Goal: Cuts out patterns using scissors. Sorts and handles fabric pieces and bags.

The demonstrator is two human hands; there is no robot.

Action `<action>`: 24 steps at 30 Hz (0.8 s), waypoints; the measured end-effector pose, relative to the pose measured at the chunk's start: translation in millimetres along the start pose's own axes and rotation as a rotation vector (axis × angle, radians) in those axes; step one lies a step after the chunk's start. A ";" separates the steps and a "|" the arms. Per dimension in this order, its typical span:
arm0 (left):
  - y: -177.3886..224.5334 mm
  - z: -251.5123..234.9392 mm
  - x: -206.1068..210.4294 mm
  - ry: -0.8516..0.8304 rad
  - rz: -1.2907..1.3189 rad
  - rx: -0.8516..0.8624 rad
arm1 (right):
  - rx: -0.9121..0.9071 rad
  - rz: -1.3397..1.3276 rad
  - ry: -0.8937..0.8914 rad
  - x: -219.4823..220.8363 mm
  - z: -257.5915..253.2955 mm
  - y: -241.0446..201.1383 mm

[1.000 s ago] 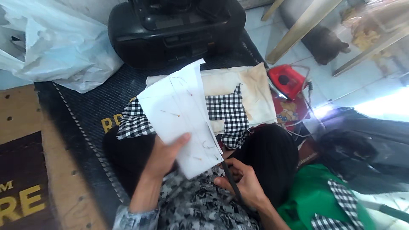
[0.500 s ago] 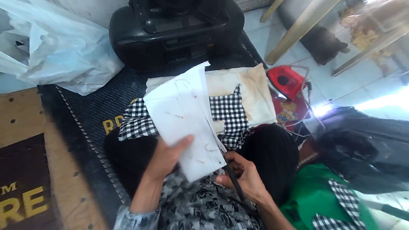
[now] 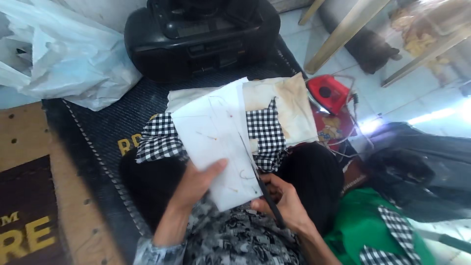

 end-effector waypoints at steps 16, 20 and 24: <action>-0.1 2.5 5.3 0.002 0.024 -0.016 | -0.052 -0.040 0.056 8.0 7.3 10.8; 3.8 0.6 0.8 0.082 0.041 -0.001 | -0.061 -0.058 0.043 9.4 7.8 9.6; 23.9 -14.3 -10.6 0.179 0.091 0.030 | -0.065 -0.053 0.023 11.1 8.3 9.8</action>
Point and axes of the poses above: each hand's wrist, its own z-axis away from the middle knuckle, its own x-axis out of the palm, y = z × x, the point moved 2 cm from there along -z, towards the middle knuckle, and after that the axes turned 10 degrees about -z, right-handed, at the moved point
